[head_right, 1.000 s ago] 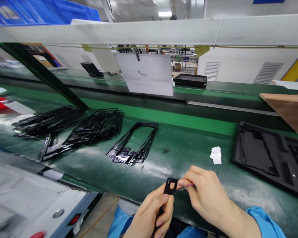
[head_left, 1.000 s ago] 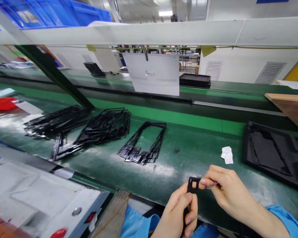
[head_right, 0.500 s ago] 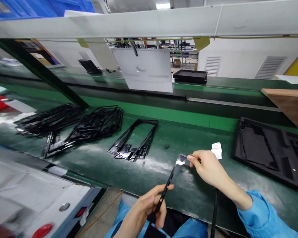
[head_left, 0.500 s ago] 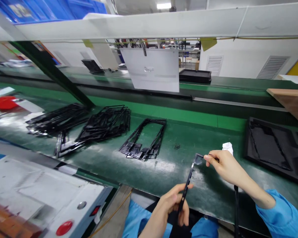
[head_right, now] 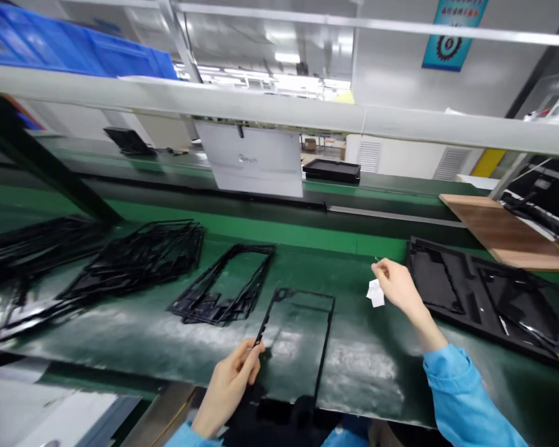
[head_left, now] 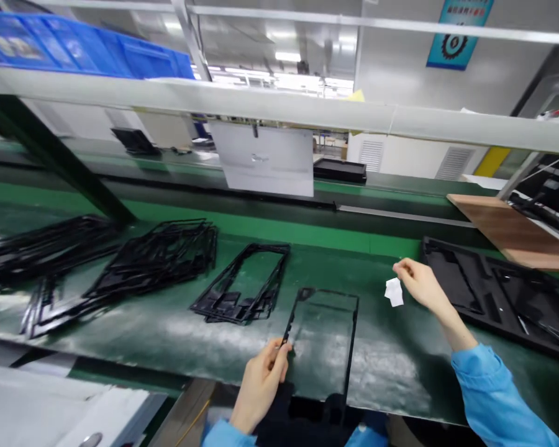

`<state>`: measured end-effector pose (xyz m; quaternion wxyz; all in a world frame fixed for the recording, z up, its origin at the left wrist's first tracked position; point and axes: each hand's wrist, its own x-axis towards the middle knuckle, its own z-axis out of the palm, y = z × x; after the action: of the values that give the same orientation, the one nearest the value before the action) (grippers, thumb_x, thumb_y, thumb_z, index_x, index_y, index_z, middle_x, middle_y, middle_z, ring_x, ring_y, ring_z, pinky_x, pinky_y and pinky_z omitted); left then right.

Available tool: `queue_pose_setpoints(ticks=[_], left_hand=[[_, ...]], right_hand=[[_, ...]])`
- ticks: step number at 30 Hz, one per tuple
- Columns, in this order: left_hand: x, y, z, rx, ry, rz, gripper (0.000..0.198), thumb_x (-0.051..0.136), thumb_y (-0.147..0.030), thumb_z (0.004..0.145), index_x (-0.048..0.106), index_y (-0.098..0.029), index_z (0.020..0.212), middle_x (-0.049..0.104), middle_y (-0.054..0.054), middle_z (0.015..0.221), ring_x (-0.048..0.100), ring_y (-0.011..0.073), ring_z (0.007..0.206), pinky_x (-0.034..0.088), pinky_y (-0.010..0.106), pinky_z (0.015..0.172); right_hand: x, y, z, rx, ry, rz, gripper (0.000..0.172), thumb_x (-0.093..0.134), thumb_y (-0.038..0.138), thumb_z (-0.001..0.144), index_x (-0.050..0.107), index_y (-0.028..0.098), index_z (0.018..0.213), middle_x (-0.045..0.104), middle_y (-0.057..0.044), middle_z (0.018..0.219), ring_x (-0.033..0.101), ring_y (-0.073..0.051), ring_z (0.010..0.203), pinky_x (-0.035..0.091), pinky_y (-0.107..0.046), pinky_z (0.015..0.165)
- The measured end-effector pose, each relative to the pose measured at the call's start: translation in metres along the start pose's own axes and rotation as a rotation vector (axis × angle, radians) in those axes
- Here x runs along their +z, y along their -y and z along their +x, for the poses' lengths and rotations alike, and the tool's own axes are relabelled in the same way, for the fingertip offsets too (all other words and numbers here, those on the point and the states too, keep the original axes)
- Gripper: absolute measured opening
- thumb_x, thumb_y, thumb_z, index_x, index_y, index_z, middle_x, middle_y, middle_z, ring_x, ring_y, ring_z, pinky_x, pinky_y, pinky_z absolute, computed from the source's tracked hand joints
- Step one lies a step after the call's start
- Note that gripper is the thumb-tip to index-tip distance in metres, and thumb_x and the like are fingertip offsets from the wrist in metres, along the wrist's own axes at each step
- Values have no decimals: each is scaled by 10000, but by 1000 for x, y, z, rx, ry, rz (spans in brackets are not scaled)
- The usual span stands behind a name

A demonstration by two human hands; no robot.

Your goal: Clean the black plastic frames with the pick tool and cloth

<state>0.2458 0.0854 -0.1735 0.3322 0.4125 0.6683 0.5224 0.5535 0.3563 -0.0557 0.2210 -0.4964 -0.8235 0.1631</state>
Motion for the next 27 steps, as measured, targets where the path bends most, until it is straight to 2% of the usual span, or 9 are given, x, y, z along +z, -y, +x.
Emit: queue_pose_setpoints(ticks=[3, 6, 10, 13, 15, 17, 21, 24, 27], left_hand=[[-1, 9, 4, 35, -30, -51, 490, 613, -685, 937, 662, -197, 930, 448, -86, 488, 419, 122, 474, 323, 243, 537], [2, 18, 3, 56, -67, -126, 440, 655, -629, 946, 666, -190, 938, 467, -86, 494, 431, 111, 479, 331, 232, 531], [2, 35, 5, 81, -115, -295, 486, 584, -624, 1016, 605, -180, 818, 476, -82, 545, 432, 85, 467, 379, 220, 504], [-4, 46, 7, 79, -111, -438, 480, 554, -599, 1055, 619, -158, 876, 516, -75, 629, 432, 62, 459, 415, 207, 471], [-10, 50, 8, 67, -97, -519, 461, 559, -582, 1061, 633, -150, 918, 534, -70, 654, 434, 53, 458, 408, 193, 451], [-14, 49, 7, 53, -88, -585, 478, 549, -597, 1062, 628, -151, 907, 511, -78, 632, 405, 47, 438, 377, 185, 427], [-19, 39, 4, 20, -84, -653, 575, 485, -686, 1050, 552, -180, 786, 383, -117, 520, 296, 44, 365, 285, 189, 377], [-20, 26, -1, -17, -101, -643, 613, 411, -739, 1033, 427, -225, 698, 298, -118, 429, 273, 67, 310, 227, 202, 347], [-15, 11, -6, -61, -134, -596, 619, 352, -766, 1010, 338, -250, 670, 260, -98, 376, 278, 90, 285, 193, 217, 334]], right_hand=[[26, -20, -19, 68, -54, -92, 302, 675, 466, 1020, 667, 167, 980, 682, -22, 928, 653, -182, 817, 548, -363, 806], [50, -26, -37, 45, -99, -99, 294, 660, 457, 1034, 648, 166, 989, 657, -22, 956, 634, -176, 820, 548, -358, 794], [48, -20, -40, -117, -142, -1, 295, 474, 370, 1079, 533, 213, 837, 600, -31, 868, 572, -183, 763, 468, -335, 750], [49, -8, -30, -214, -115, 91, 380, 427, 433, 1085, 442, 250, 754, 541, 4, 708, 512, -176, 634, 389, -315, 639], [62, 3, -28, -260, -63, 145, 362, 456, 465, 1076, 461, 257, 781, 540, 24, 654, 510, -172, 580, 364, -301, 588], [83, 14, -34, -306, 5, 190, 269, 483, 438, 1062, 508, 257, 864, 598, 26, 675, 559, -177, 576, 382, -286, 573], [117, 29, -64, -390, 100, 222, 100, 495, 299, 1015, 578, 252, 1047, 715, -6, 848, 654, -195, 665, 440, -292, 636], [125, 29, -79, -422, 104, 235, 155, 498, 285, 1003, 631, 257, 1078, 738, -39, 971, 693, -227, 813, 461, -321, 711], [123, 26, -70, -381, 58, 268, 192, 496, 336, 1029, 665, 246, 1045, 721, -72, 991, 679, -261, 903, 482, -352, 772]])
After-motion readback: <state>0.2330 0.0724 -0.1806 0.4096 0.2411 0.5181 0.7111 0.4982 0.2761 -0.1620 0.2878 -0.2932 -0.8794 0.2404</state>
